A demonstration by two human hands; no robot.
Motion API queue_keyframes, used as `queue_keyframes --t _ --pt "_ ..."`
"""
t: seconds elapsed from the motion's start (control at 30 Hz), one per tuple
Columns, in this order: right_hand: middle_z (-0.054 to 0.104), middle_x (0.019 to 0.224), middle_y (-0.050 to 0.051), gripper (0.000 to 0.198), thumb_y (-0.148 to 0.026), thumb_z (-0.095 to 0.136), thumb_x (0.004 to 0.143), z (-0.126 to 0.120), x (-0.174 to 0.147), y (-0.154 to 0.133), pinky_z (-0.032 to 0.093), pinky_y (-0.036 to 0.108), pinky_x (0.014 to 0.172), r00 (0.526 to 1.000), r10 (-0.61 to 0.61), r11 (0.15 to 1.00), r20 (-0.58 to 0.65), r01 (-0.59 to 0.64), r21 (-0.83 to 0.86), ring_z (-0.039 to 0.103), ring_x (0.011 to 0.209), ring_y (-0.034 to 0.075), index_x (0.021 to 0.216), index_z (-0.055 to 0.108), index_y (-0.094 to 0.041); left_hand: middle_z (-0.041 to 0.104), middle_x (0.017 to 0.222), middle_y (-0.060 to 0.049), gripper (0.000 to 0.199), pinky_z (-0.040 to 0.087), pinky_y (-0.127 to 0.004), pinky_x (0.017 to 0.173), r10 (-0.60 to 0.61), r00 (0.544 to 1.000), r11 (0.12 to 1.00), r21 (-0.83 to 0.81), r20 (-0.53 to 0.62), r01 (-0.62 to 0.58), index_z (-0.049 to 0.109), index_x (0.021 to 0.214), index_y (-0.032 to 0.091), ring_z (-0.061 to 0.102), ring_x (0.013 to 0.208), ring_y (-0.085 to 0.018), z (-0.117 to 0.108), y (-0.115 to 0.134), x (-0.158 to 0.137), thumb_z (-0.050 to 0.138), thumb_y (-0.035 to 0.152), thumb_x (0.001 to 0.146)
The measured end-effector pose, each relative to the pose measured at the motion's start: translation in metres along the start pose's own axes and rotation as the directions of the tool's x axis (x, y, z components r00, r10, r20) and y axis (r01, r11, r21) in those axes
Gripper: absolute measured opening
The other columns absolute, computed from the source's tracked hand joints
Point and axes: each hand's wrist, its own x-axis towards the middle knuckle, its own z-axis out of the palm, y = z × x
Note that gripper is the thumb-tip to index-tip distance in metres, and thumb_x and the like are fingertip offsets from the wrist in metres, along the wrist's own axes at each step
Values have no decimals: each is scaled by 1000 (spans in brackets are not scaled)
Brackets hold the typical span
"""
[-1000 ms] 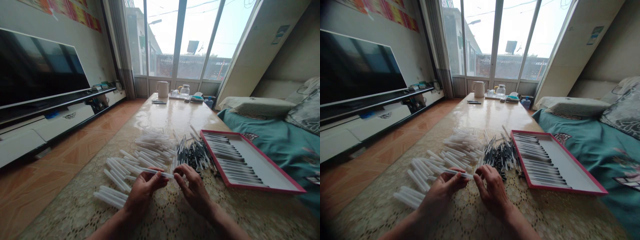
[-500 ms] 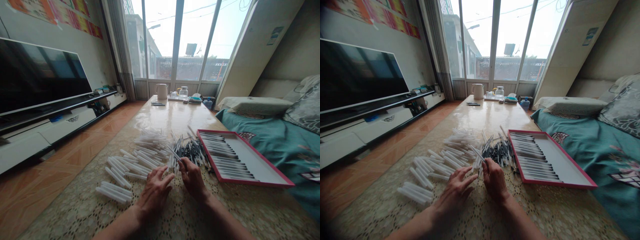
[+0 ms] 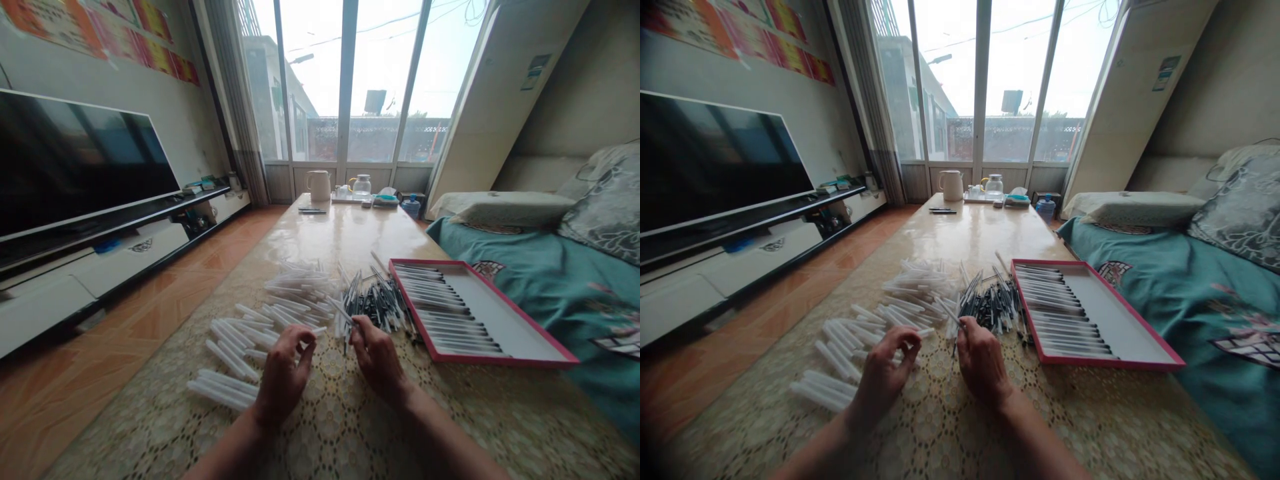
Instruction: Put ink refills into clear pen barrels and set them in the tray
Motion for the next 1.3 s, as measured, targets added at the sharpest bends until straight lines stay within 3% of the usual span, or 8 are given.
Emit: queue_keyframes --t 0.1,0.2,0.3,0.4,0.5,0.67,1.07,1.3 --pt "57 66 2 19 -18 36 87 -3 -2 -6 37 23 60 995 -96 993 27 98 -67 54 62 15 83 55 -17 60 65 1 9 47 -26 58 -215 975 940 -280 -47 194 54 80 20 58 62 -15 -11 -6 8 59 28 80" --pt "56 66 2 15 -19 41 86 -6 -3 -13 35 23 61 984 -164 979 63 170 -110 52 61 14 79 55 -18 60 62 2 23 44 -22 51 -394 919 784 -524 -7 333 56 85 18 56 56 -13 -20 -11 15 67 33 72" --pt "58 68 2 17 -23 42 89 -7 -3 -18 34 24 62 974 -188 967 126 206 -150 53 64 14 78 55 -19 60 62 2 32 43 -19 51 -514 855 630 -650 61 425 61 90 15 54 53 -9 -27 -14 18 72 35 67" --pt "59 69 2 16 -23 43 89 -7 -4 -20 33 25 64 964 -207 958 168 234 -163 54 66 15 81 56 -19 54 54 6 30 38 -16 43 -543 832 567 -683 111 461 61 81 15 48 45 -6 -28 -14 18 72 39 66" --pt "59 69 2 16 -23 43 89 -7 -4 -22 33 26 64 953 -236 952 189 266 -153 53 64 15 82 57 -19 51 51 7 31 31 -15 36 -552 825 564 -676 119 475 56 73 17 43 39 -5 -24 -13 16 70 43 66" --pt "59 69 2 16 -23 43 89 -8 -4 -24 32 27 64 945 -255 948 203 285 -141 51 62 14 83 57 -18 56 53 5 33 35 -17 35 -544 827 614 -604 144 509 55 68 16 48 38 -7 -19 -12 15 68 47 67" --pt "59 68 2 14 -22 45 87 -6 -6 -23 32 27 63 946 -258 945 196 289 -155 52 62 14 79 56 -19 57 51 3 34 36 -17 33 -438 880 724 -507 186 468 53 66 16 49 34 -7 -16 -12 10 60 47 76" --pt "61 70 3 16 -22 41 92 -2 -4 -20 31 28 63 910 -294 887 291 374 -272 53 62 14 85 56 -19 62 53 2 33 36 -17 29 -412 868 667 -558 276 494 47 72 19 52 33 -10 -12 -5 9 58 50 76"
